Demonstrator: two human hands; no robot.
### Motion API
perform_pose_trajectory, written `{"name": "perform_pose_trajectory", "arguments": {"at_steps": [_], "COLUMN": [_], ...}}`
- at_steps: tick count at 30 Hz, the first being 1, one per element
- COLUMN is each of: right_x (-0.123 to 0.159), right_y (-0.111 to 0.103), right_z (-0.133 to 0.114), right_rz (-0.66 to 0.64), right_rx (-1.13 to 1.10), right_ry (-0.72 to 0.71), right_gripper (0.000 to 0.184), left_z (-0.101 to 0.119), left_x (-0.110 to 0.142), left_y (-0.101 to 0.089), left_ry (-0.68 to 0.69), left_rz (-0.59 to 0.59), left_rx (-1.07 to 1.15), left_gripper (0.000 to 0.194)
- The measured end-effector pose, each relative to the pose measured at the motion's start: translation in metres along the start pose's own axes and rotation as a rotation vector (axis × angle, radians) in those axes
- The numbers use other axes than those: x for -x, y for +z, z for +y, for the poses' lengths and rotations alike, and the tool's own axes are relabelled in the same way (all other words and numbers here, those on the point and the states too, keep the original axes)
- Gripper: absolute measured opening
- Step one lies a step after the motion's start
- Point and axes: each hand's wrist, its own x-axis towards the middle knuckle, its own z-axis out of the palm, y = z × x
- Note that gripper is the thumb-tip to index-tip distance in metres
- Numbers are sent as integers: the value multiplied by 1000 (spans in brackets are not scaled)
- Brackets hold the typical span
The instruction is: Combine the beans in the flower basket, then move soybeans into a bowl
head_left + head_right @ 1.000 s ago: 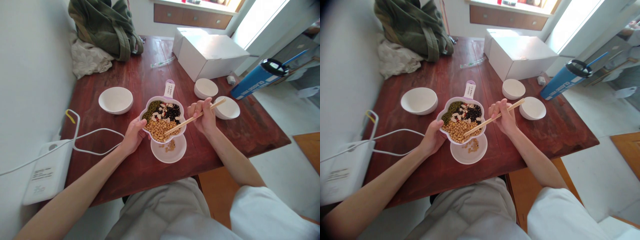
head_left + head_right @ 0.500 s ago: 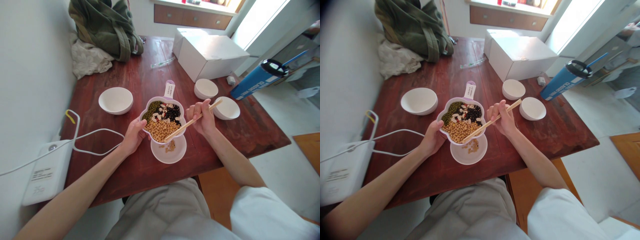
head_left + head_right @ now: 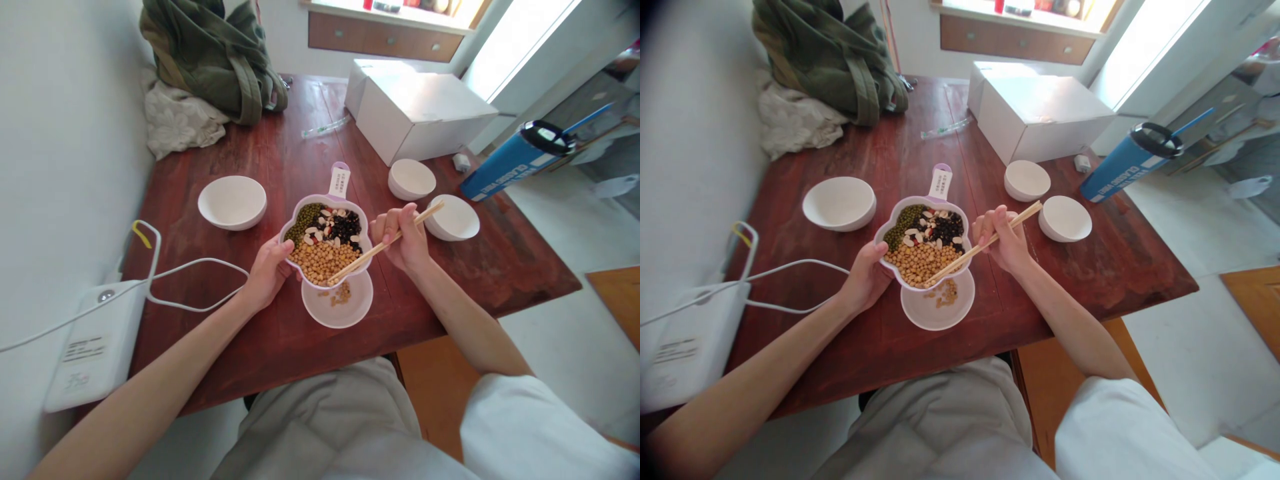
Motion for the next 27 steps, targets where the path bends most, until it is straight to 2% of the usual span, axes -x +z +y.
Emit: {"name": "perform_pose_trajectory", "arguments": {"at_steps": [10, 19, 27], "right_x": [-4, -4, -1], "right_y": [-5, -5, -3], "right_z": [0, -2, 2], "right_rz": [82, 65, -10], "right_rx": [-10, -7, -29], "right_ry": [-45, -138, -73], "right_gripper": [80, 79, 77], "left_z": [2, 5, 2], "left_x": [0, 0, 0], "left_y": [1, 4, 2], "left_ry": [2, -1, -8], "left_rz": [-5, -6, -7], "left_rx": [-4, 8, 9], "left_gripper": [51, 49, 48]}}
